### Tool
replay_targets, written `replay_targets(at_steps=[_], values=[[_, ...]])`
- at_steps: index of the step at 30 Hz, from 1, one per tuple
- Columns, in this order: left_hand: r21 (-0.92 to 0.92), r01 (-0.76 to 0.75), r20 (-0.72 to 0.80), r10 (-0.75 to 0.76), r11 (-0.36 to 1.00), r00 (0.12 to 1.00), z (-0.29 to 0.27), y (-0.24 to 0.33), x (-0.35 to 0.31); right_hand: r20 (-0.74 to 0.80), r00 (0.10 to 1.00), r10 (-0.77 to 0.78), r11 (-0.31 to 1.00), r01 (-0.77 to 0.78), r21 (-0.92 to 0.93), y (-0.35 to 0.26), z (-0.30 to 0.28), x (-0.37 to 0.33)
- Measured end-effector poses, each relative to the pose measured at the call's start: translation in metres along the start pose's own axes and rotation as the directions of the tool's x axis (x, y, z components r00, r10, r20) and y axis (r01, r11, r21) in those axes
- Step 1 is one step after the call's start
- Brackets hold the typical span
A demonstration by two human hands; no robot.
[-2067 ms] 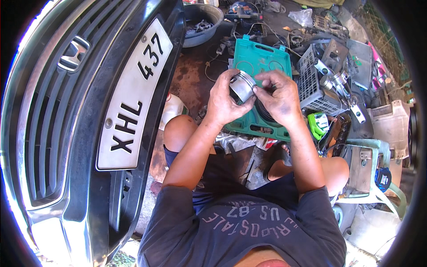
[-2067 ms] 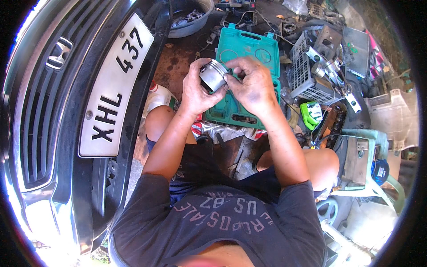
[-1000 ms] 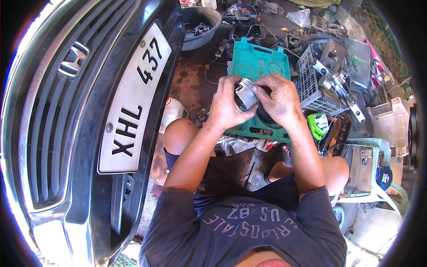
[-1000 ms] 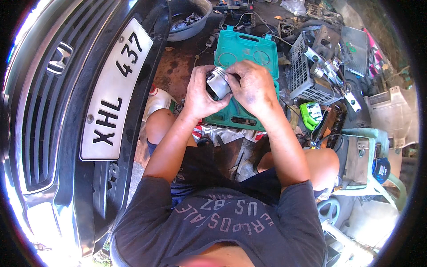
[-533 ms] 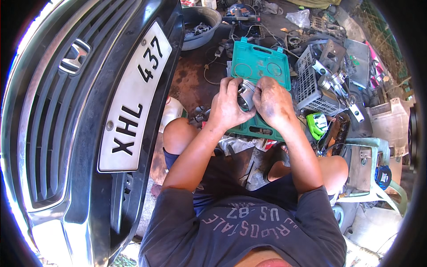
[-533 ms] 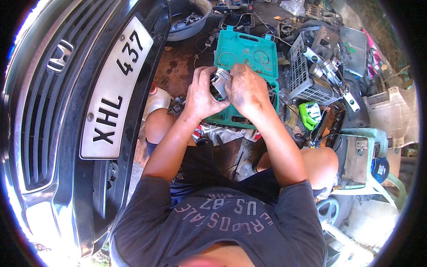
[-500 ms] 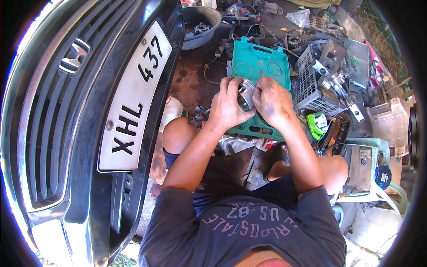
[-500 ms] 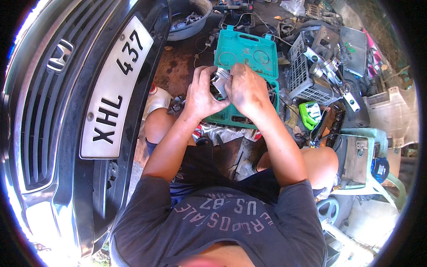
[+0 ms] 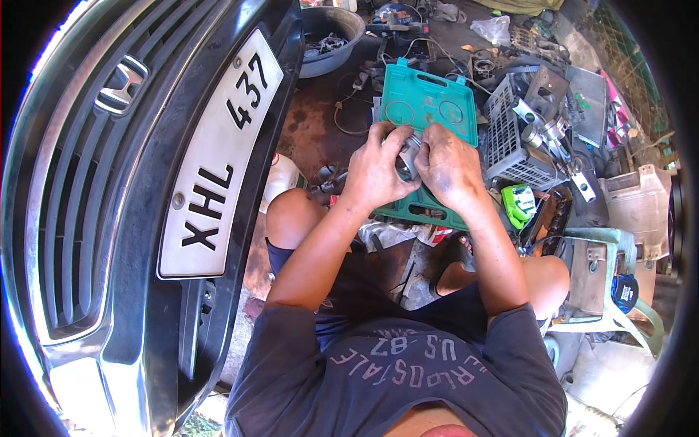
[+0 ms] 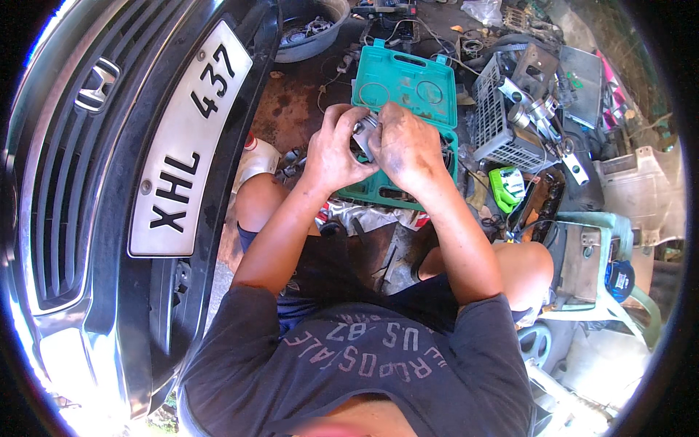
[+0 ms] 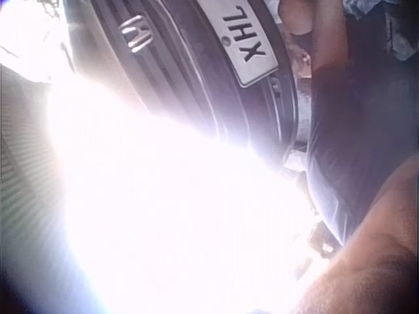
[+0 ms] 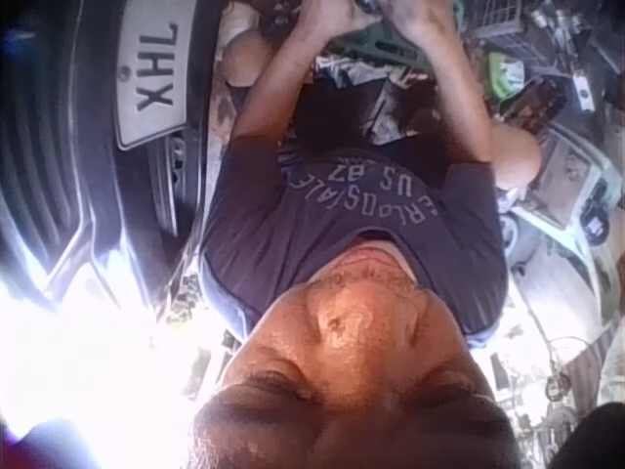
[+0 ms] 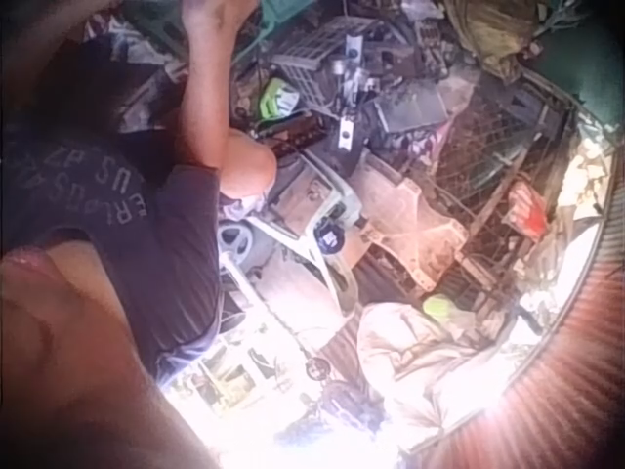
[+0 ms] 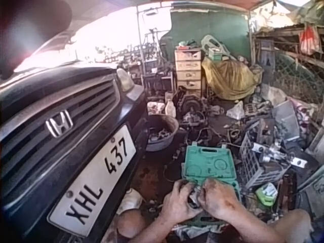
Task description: Assembling piston rings onto a car engine piston.
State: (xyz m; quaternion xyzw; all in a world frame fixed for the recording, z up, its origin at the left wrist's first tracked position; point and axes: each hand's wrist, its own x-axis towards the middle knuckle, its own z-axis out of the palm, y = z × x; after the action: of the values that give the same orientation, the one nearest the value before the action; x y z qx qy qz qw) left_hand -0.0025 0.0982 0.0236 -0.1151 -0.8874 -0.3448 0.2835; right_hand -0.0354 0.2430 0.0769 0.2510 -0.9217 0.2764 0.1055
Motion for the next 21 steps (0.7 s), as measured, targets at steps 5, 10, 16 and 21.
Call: replay_targets(at_steps=[5, 10, 16, 21], values=[[-0.019, -0.005, -0.007, 0.005, 1.0, 1.0, 0.001, -0.003, -0.002, 0.006, 1.0, -0.026, 1.0, 0.026, 0.003, 0.0, 0.0, -0.002], [-0.03, 0.015, 0.0, -0.015, 0.999, 1.0, 0.001, 0.0, 0.002, -0.017, 0.999, -0.042, 0.999, 0.042, 0.01, -0.002, 0.0, -0.002], [-0.07, 0.068, 0.02, -0.067, 0.995, 0.998, 0.006, -0.001, 0.003, 0.005, 0.998, -0.061, 0.996, 0.061, -0.061, -0.001, -0.002, 0.002], [-0.049, 0.043, 0.026, -0.042, 0.998, 0.999, 0.008, -0.003, 0.0, 0.052, 0.994, -0.098, 0.995, 0.099, -0.008, 0.004, -0.003, 0.001]])
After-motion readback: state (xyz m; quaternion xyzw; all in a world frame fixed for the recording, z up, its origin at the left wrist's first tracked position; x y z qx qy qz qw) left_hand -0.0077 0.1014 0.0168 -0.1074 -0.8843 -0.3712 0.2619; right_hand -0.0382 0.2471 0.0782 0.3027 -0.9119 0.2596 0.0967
